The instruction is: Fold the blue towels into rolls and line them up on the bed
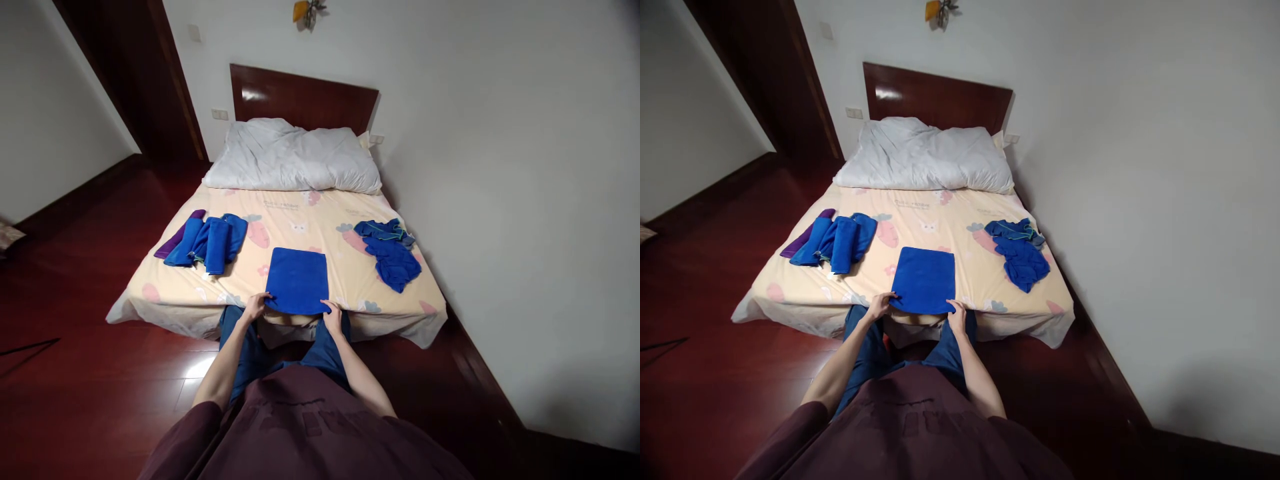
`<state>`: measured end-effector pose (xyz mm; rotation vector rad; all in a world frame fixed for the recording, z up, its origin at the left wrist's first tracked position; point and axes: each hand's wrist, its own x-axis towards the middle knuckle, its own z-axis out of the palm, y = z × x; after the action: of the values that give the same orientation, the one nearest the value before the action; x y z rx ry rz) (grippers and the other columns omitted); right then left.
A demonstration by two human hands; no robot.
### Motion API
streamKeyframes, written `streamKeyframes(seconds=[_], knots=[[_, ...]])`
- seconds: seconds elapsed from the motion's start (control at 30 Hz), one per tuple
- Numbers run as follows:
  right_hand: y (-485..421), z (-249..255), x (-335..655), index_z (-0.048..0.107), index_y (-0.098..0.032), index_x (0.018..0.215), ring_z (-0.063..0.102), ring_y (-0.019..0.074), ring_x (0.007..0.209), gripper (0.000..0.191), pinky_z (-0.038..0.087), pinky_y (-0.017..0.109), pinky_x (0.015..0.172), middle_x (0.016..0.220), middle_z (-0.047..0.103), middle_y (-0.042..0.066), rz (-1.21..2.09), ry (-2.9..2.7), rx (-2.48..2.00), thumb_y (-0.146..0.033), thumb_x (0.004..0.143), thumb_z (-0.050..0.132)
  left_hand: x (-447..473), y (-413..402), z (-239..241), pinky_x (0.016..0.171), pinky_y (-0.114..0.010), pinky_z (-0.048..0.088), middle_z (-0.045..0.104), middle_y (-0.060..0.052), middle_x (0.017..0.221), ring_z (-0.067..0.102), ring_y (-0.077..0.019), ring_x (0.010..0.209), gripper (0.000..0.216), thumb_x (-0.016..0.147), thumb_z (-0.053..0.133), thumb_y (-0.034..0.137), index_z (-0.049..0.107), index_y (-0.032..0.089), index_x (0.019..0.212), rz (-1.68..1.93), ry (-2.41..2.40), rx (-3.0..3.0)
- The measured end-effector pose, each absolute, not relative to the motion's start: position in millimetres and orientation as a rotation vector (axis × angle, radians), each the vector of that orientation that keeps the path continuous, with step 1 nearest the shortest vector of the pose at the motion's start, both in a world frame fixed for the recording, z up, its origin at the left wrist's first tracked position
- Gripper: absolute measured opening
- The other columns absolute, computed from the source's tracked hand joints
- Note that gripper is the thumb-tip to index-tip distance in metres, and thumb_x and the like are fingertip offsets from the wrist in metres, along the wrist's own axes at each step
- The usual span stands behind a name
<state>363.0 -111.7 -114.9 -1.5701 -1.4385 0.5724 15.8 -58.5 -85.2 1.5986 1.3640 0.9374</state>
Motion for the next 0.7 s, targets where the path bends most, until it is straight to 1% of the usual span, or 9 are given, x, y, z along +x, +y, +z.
streamKeyframes(seconds=[0.13, 0.23, 0.3, 0.4, 0.5, 0.6, 0.7], knots=[[-105.4, -114.5, 363.4, 0.079, -0.02, 0.105, 0.072, 0.0229, 0.11, 0.05, 0.05, 0.042, 0.111, 0.113, 0.078, 0.008, 0.639, -1.406, -1.503, -0.01, 0.068, 0.047, 15.2, -56.1, -89.0, 0.111, -0.047, 0.049, 0.078, -0.008, 0.104, 0.072, -0.0288, 0.109, 0.027, 0.069, 0.06, 0.021, 0.077, 0.022, 0.09, 0.935, 1.412, 1.561], [-98.3, -114.3, 364.0, 0.078, -0.02, 0.101, 0.074, 0.0244, 0.108, 0.042, 0.05, 0.043, 0.111, 0.107, 0.08, 0.009, 0.734, -1.323, -1.47, -0.015, 0.07, 0.05, 16.1, -51.4, -89.2, 0.101, -0.042, 0.055, 0.078, -0.007, 0.098, 0.074, -0.026, 0.097, 0.024, 0.073, 0.061, 0.025, 0.077, 0.022, 0.091, 0.928, 1.417, 1.548], [-92.7, -114.3, 365.7, 0.077, -0.018, 0.099, 0.075, 0.0265, 0.106, 0.035, 0.054, 0.044, 0.106, 0.104, 0.08, 0.011, 0.752, -1.225, -1.492, -0.022, 0.072, 0.056, 16.8, -47.3, -88.6, 0.097, -0.039, 0.056, 0.078, -0.007, 0.096, 0.073, -0.025, 0.094, 0.022, 0.076, 0.063, 0.029, 0.076, 0.022, 0.091, 0.937, 1.438, 1.533], [-85.3, -114.2, 370.0, 0.076, -0.017, 0.094, 0.075, 0.0287, 0.098, 0.03, 0.059, 0.042, 0.091, 0.099, 0.079, 0.014, 0.736, -1.127, -1.547, -0.035, 0.075, 0.063, 17.9, -41.2, -87.6, 0.094, -0.039, 0.056, 0.077, -0.008, 0.088, 0.071, -0.0261, 0.091, 0.017, 0.076, 0.066, 0.035, 0.073, 0.021, 0.083, 0.957, 1.51, 1.5], [-80.9, -113.6, 374.6, 0.074, -0.017, 0.086, 0.073, 0.0276, 0.084, 0.035, 0.06, 0.038, 0.078, 0.081, 0.076, 0.011, 0.729, -1.121, -1.575, -0.049, 0.076, 0.067, 19.3, -36.7, -87.7, 0.091, -0.039, 0.055, 0.075, -0.008, 0.082, 0.07, -0.0274, 0.086, 0.016, 0.076, 0.068, 0.038, 0.07, 0.022, 0.076, 0.959, 1.58, 1.473], [-78.4, -112.7, 377.7, 0.068, -0.019, 0.072, 0.067, 0.0245, 0.068, 0.044, 0.056, 0.034, 0.067, 0.062, 0.067, 0.005, 0.732, -1.13, -1.592, -0.062, 0.074, 0.068, 20.4, -35.1, -88.3, 0.088, -0.037, 0.054, 0.073, -0.007, 0.078, 0.069, -0.0273, 0.085, 0.017, 0.077, 0.068, 0.04, 0.068, 0.023, 0.075, 0.95, 1.624, 1.46], [-75.9, -111.5, 379.2, 0.06, -0.021, 0.062, 0.063, 0.0225, 0.062, 0.051, 0.053, 0.032, 0.061, 0.055, 0.062, 0.003, 0.741, -1.138, -1.601, -0.071, 0.073, 0.067, 20.4, -36.2, -89.1, 0.084, -0.035, 0.053, 0.068, -0.006, 0.07, 0.068, -0.0258, 0.081, 0.02, 0.08, 0.066, 0.04, 0.064, 0.022, 0.071, 0.927, 1.653, 1.465]])
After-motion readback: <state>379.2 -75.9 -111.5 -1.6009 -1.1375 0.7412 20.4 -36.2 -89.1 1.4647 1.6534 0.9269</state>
